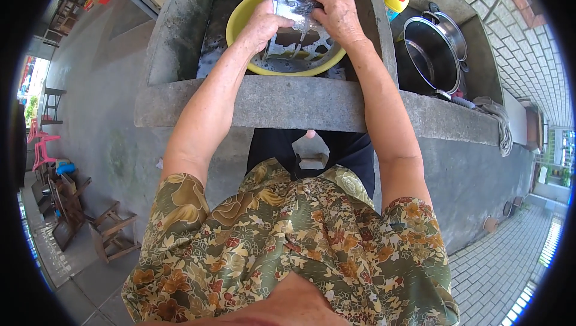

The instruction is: Washing metal lids and pots in a yellow basin at an outdoor concrete sink.

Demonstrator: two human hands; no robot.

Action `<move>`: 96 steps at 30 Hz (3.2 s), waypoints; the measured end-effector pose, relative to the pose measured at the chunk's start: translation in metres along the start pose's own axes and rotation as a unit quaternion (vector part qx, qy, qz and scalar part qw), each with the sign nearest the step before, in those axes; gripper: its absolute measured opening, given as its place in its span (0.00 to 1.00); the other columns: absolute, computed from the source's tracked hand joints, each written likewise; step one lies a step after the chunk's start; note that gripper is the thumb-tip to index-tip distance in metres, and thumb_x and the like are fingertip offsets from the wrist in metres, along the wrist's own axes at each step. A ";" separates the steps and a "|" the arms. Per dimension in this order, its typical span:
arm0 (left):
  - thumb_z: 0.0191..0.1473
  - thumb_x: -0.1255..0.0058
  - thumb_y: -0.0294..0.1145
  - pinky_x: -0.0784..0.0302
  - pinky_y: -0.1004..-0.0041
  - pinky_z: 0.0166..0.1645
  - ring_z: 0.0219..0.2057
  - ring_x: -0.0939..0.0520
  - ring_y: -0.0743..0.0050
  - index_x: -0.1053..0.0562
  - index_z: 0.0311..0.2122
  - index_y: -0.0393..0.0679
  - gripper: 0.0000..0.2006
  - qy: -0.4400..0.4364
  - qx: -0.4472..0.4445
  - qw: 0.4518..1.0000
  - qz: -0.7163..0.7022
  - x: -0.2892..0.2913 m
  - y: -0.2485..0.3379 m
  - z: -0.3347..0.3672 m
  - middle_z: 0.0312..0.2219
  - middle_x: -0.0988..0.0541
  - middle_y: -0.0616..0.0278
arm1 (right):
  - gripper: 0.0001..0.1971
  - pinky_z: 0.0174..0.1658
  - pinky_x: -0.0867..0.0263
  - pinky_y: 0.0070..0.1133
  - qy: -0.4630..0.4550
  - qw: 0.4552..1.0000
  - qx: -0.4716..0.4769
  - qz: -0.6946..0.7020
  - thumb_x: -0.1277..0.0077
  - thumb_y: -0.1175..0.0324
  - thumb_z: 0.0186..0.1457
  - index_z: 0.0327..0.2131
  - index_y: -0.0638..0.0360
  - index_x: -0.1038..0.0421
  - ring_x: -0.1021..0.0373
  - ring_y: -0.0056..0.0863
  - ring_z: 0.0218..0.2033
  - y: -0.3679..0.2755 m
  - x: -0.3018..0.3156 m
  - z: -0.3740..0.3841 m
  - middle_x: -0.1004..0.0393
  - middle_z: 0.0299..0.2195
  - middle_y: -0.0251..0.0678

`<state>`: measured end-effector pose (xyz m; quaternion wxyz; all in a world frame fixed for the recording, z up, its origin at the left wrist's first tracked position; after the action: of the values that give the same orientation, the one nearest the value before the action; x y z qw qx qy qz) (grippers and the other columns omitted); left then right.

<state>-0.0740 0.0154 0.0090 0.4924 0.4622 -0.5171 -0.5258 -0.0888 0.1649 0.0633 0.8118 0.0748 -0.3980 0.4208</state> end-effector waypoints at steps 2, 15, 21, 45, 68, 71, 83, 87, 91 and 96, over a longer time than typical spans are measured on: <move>0.43 0.45 0.12 0.26 0.70 0.53 0.44 0.19 0.69 0.27 0.48 0.37 0.23 -0.003 -0.009 1.000 -0.018 -0.001 -0.003 0.004 0.41 0.19 0.59 | 0.20 0.51 0.34 0.32 0.002 0.998 -0.060 -0.014 0.40 0.74 0.43 0.44 0.49 0.21 0.31 0.39 0.45 0.019 0.008 0.000 0.27 0.39 0.38; 0.46 0.43 0.16 0.30 0.67 0.56 0.45 0.20 0.67 0.26 0.48 0.40 0.21 -0.051 -0.041 0.997 0.041 -0.001 -0.001 0.001 0.42 0.19 0.61 | 0.23 0.50 0.33 0.30 0.036 0.999 0.034 -0.006 0.50 0.83 0.45 0.44 0.48 0.21 0.30 0.39 0.43 0.009 -0.001 0.013 0.28 0.39 0.37; 0.53 0.45 0.22 0.32 0.72 0.57 0.49 0.22 0.71 0.28 0.53 0.40 0.20 -0.041 0.008 0.999 -0.022 0.006 -0.018 0.015 0.47 0.20 0.61 | 0.19 0.49 0.33 0.35 0.022 0.988 -0.106 -0.107 0.48 0.75 0.50 0.46 0.49 0.22 0.30 0.45 0.43 0.060 0.000 0.000 0.28 0.39 0.41; 0.65 0.53 0.34 0.27 0.76 0.54 0.47 0.22 0.77 0.32 0.57 0.33 0.20 -0.075 -0.045 0.991 -0.098 0.022 -0.004 0.017 0.48 0.22 0.59 | 0.16 0.54 0.34 0.34 0.052 0.994 0.002 -0.093 0.47 0.66 0.55 0.49 0.46 0.23 0.31 0.42 0.51 0.045 -0.010 0.008 0.27 0.50 0.34; 0.66 0.66 0.58 0.25 0.66 0.53 0.46 0.21 0.67 0.30 0.54 0.36 0.32 0.009 0.069 0.958 -0.277 0.022 -0.014 0.016 0.45 0.21 0.55 | 0.24 0.53 0.37 0.35 -0.045 0.984 0.091 -0.147 0.45 0.69 0.51 0.54 0.42 0.29 0.35 0.32 0.56 -0.048 -0.027 0.004 0.34 0.57 0.27; 0.67 0.63 0.55 0.24 0.68 0.50 0.43 0.20 0.73 0.28 0.51 0.41 0.25 0.024 0.042 0.991 -0.128 0.032 -0.028 0.023 0.45 0.20 0.60 | 0.22 0.50 0.35 0.33 0.033 0.993 0.035 -0.110 0.47 0.74 0.51 0.52 0.47 0.26 0.30 0.36 0.46 -0.030 -0.031 0.037 0.30 0.44 0.34; 0.59 0.79 0.75 0.28 0.65 0.55 0.47 0.22 0.67 0.30 0.54 0.37 0.46 -0.021 0.047 0.972 -0.230 0.026 -0.012 0.020 0.46 0.21 0.56 | 0.14 0.45 0.36 0.29 -0.148 0.960 0.211 -0.108 0.44 0.72 0.46 0.40 0.46 0.24 0.31 0.31 0.39 -0.103 -0.058 -0.032 0.32 0.35 0.32; 0.62 0.78 0.70 0.29 0.66 0.55 0.47 0.22 0.67 0.31 0.55 0.35 0.43 -0.039 0.030 0.970 -0.239 0.029 -0.002 0.019 0.47 0.21 0.56 | 0.12 0.46 0.38 0.30 -0.032 0.988 0.128 -0.078 0.41 0.66 0.47 0.39 0.43 0.24 0.30 0.30 0.40 -0.075 -0.042 0.001 0.31 0.33 0.29; 0.66 0.65 0.57 0.31 0.64 0.58 0.50 0.24 0.68 0.29 0.56 0.39 0.30 -0.035 0.031 0.978 -0.202 0.042 -0.021 0.028 0.49 0.22 0.58 | 0.15 0.42 0.37 0.33 0.047 0.993 0.021 -0.105 0.41 0.64 0.49 0.43 0.40 0.24 0.29 0.31 0.39 -0.029 -0.026 0.007 0.29 0.33 0.27; 0.66 0.61 0.53 0.27 0.68 0.51 0.44 0.21 0.72 0.27 0.50 0.37 0.26 0.016 0.085 0.994 -0.060 0.039 -0.026 0.014 0.43 0.20 0.57 | 0.16 0.38 0.34 0.35 0.063 0.985 -0.066 -0.146 0.44 0.63 0.54 0.48 0.41 0.25 0.29 0.36 0.38 0.015 -0.011 0.000 0.29 0.32 0.33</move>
<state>-0.0927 -0.0230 -0.0156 0.4269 0.5410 -0.5237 -0.5008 -0.1038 0.1676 0.0517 0.8913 0.0522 -0.3575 0.2741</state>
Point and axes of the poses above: each hand's wrist, its own z-axis towards the middle knuckle, its own x-axis out of the back of the hand, y = z × x, the point moved 7 cm from there along z, towards the middle knuckle
